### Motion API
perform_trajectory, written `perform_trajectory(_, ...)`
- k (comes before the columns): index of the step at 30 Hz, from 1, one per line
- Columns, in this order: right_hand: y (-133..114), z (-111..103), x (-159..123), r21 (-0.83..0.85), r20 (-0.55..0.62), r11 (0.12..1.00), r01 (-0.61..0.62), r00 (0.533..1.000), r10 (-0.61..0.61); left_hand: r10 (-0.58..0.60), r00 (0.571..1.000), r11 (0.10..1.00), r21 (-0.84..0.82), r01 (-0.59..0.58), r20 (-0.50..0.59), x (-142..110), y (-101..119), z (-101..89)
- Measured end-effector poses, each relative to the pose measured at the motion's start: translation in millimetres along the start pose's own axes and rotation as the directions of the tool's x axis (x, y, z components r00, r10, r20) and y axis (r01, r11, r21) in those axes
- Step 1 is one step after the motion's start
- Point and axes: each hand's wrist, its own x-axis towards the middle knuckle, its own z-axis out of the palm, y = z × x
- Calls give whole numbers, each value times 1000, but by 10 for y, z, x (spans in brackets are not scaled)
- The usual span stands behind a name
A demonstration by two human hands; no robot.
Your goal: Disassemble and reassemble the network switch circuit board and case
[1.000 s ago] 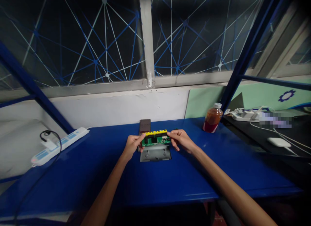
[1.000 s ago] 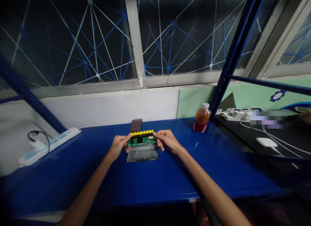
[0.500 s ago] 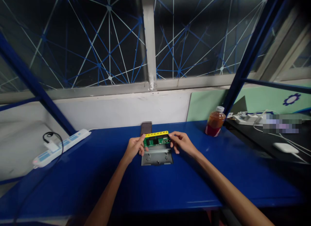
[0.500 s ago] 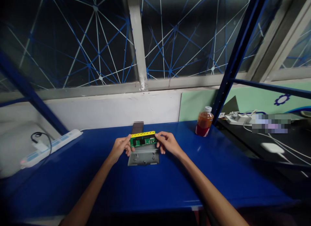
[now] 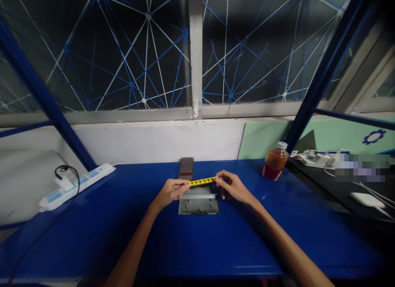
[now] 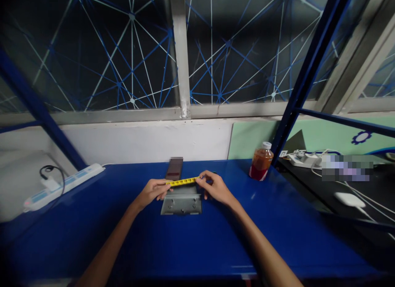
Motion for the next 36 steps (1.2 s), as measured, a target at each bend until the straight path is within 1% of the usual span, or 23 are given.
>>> perform_trajectory(4, -59, -67, -42, -33, 96, 999, -9, 995, 12, 24, 997, 990, 135, -34, 78, -40, 36, -68)
perform_trajectory(6, -75, -94, -61, -87, 120, 996, 4, 993, 6, 41, 993, 976, 210, -63, 106, -49, 43, -90)
perform_trajectory(8, -90, -110, -74, -211, 127, 976, 61, 991, -35, 68, 989, 948, 300, -105, 132, -56, 51, -101)
perform_trajectory(10, -111, -113, -85, -355, 151, 925, 133, 985, -84, 111, 982, 903, 397, -164, 154, -68, 67, -105)
perform_trajectory(11, -124, -110, -91, -411, 171, 898, 160, 981, -96, 131, 977, 879, 436, -192, 166, -76, 77, -107)
perform_trajectory(13, -148, -95, -106, -476, 218, 861, 179, 973, -81, 148, 970, 845, 485, -225, 193, -97, 97, -109)
perform_trajectory(16, -157, -60, -128, -547, 266, 812, 202, 962, -60, 127, 965, 814, 531, -234, 231, -125, 110, -108)
perform_trajectory(20, -119, -4, -144, -647, 296, 712, 274, 950, -96, 76, 965, 766, 605, -218, 252, -143, 88, -88)
perform_trajectory(24, -93, 35, -155, -706, 317, 653, 273, 947, -54, 53, 967, 715, 667, -210, 248, -147, 43, -56)
perform_trajectory(29, -93, 43, -165, -735, 340, 615, 285, 940, -29, 38, 969, 679, 705, -204, 244, -152, 12, -30)
perform_trajectory(36, -122, 47, -167, -751, 345, 595, 285, 938, -14, 43, 968, 669, 713, -212, 247, -153, 10, -31)
